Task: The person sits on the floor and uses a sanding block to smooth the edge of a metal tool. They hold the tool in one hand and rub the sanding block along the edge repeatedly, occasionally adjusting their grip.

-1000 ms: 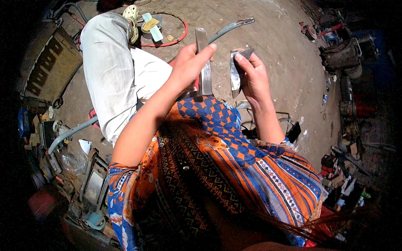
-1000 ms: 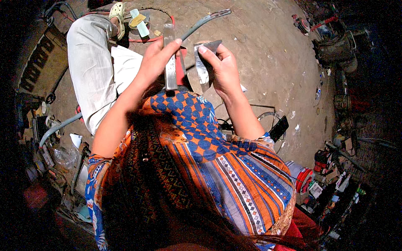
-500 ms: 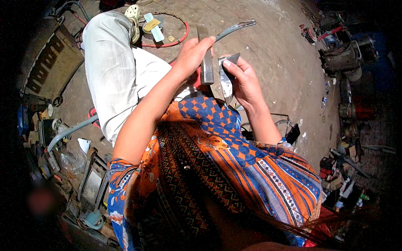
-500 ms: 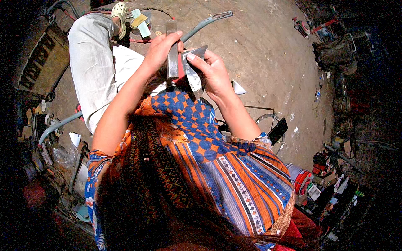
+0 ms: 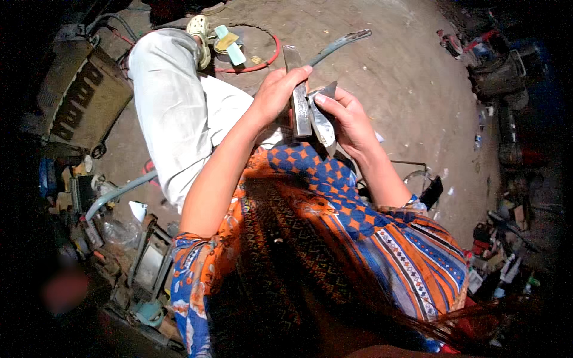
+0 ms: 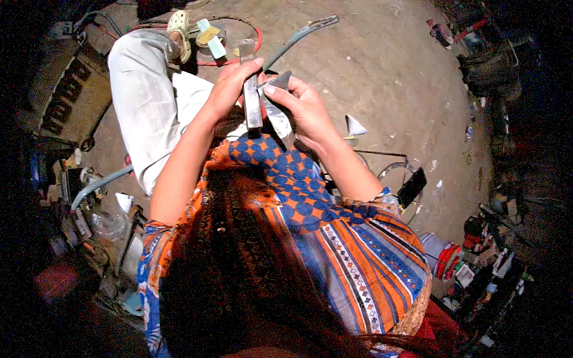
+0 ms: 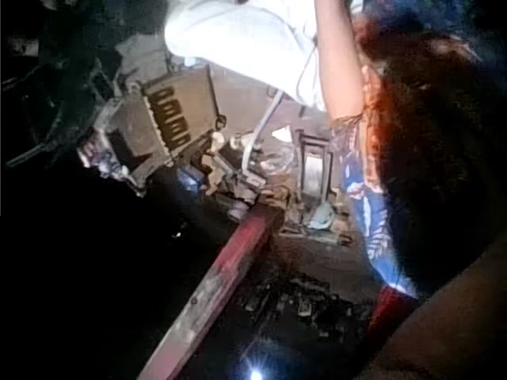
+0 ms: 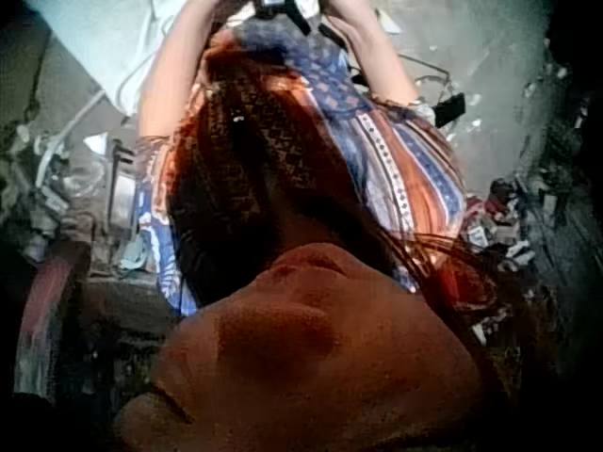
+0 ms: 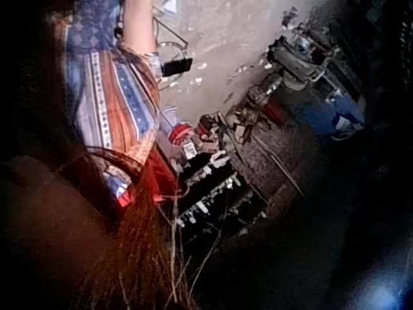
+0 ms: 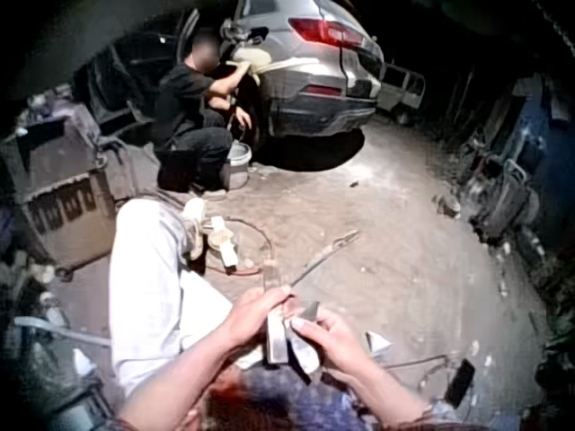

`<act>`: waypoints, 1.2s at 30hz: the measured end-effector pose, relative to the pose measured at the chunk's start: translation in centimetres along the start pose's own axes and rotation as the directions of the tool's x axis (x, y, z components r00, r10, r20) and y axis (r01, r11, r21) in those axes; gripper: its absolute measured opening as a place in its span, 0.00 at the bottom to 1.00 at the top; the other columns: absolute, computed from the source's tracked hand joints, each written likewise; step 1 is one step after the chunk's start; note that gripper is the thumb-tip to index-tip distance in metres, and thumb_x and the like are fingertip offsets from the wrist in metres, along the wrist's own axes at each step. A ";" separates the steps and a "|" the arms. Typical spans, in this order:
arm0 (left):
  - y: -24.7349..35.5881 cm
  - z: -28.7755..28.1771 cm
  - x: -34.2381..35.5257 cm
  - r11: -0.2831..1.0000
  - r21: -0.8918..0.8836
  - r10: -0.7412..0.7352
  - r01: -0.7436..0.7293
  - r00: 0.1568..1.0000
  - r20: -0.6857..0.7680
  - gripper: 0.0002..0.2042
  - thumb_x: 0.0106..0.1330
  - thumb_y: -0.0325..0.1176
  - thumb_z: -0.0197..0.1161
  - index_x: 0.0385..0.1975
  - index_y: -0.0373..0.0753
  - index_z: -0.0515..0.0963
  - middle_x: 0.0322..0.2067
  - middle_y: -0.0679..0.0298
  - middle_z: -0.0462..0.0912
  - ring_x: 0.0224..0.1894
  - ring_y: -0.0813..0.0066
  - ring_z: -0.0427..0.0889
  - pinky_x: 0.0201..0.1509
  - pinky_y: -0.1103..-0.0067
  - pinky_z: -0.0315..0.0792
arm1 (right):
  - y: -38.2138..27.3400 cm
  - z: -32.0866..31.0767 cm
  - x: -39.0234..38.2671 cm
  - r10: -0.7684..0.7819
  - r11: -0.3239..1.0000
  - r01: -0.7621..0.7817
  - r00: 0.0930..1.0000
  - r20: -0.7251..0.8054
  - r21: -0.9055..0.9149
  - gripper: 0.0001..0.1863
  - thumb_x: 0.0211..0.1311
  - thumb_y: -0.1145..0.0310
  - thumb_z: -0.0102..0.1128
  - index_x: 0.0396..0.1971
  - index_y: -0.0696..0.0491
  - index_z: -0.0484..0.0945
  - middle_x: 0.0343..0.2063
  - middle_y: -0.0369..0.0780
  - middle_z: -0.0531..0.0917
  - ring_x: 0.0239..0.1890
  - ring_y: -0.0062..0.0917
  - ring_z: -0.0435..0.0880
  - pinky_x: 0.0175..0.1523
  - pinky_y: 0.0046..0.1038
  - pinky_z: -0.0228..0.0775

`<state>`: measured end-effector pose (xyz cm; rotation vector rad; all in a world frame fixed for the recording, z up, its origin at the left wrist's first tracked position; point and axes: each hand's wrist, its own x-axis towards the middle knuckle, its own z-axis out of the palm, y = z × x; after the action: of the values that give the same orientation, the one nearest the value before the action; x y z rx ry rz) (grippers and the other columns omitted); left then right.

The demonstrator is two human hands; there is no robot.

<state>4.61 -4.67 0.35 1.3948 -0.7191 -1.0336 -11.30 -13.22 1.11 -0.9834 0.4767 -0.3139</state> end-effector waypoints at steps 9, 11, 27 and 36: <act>-3.0 -9.5 0.0 0.770 -0.635 0.064 -0.067 0.998 -0.027 0.22 0.69 0.50 0.45 0.14 0.44 0.60 0.14 0.69 0.59 0.18 0.77 0.57 0.29 0.78 0.56 | 0.9 0.6 1.2 -0.019 0.999 0.020 1.000 -0.013 0.045 0.11 0.64 0.68 0.64 0.41 0.60 0.79 0.34 0.37 0.84 0.33 0.16 0.83 0.39 0.20 0.77; -4.7 -11.3 -0.6 0.583 -0.809 0.093 -0.071 0.995 -0.021 0.23 0.69 0.50 0.44 0.12 0.46 0.59 0.12 0.71 0.55 0.15 0.78 0.53 0.27 0.77 0.53 | 1.2 0.4 1.5 -0.008 0.999 0.008 1.000 -0.015 0.047 0.12 0.64 0.67 0.64 0.41 0.59 0.79 0.35 0.37 0.84 0.33 0.16 0.83 0.39 0.20 0.77; -5.7 -11.2 -1.3 0.530 -0.846 0.197 -0.065 0.979 0.048 0.25 0.69 0.55 0.43 0.13 0.43 0.63 0.12 0.69 0.60 0.16 0.77 0.56 0.28 0.78 0.54 | 3.1 -3.2 4.2 -0.003 0.999 0.005 0.999 -0.044 0.045 0.13 0.65 0.65 0.62 0.42 0.58 0.81 0.33 0.34 0.85 0.31 0.13 0.81 0.35 0.17 0.74; -6.0 -11.5 -1.0 0.507 -0.859 0.052 -0.077 0.997 -0.059 0.22 0.67 0.50 0.44 0.14 0.43 0.62 0.13 0.69 0.57 0.17 0.74 0.55 0.30 0.75 0.56 | 3.3 -1.8 4.9 0.010 0.996 -0.006 0.999 -0.049 0.089 0.12 0.65 0.65 0.63 0.40 0.59 0.80 0.33 0.36 0.85 0.31 0.14 0.82 0.35 0.16 0.75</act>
<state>13.59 1.84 -6.41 0.4714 -0.1335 -1.0798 -7.92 -15.03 -3.71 -0.8883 0.5075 -0.3505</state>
